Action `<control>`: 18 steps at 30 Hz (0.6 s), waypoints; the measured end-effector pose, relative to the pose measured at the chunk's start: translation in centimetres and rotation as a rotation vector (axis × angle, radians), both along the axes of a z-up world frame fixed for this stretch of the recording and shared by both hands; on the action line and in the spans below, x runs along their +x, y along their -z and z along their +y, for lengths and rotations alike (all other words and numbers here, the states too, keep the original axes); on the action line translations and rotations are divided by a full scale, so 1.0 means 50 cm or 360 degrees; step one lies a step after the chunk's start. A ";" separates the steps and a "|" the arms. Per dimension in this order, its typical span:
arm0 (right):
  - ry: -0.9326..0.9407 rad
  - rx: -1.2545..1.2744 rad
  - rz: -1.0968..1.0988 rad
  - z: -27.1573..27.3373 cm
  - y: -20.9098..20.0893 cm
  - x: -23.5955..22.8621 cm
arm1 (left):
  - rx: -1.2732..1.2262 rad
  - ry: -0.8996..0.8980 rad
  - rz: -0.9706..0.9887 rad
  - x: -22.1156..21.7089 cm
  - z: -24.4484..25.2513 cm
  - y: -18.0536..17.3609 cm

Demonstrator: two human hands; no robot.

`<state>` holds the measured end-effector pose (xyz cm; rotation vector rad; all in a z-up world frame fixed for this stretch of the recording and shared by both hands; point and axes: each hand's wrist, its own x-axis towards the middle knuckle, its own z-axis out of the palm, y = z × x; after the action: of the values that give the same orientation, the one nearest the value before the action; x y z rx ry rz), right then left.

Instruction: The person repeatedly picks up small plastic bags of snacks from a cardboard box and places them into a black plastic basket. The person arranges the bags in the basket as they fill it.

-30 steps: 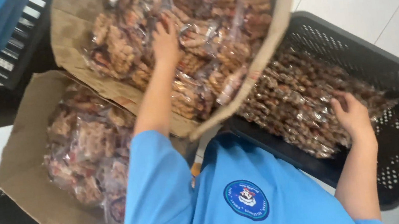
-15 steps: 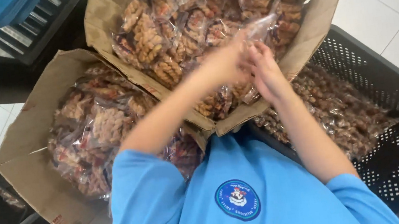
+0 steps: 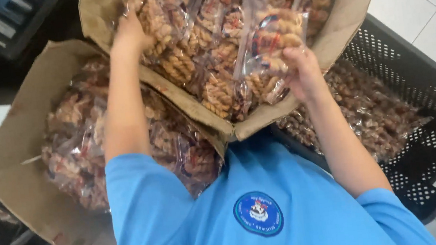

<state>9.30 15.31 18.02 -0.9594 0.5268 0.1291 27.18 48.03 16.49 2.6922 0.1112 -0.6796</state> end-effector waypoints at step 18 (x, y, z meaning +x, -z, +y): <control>-0.0735 -0.0538 -0.0082 0.026 -0.064 -0.003 | 0.0409 0.0435 0.0269 -0.008 -0.049 -0.026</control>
<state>9.17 16.59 21.24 -1.4020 0.2742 0.4388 26.78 45.60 17.81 2.9207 -0.1401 -1.0392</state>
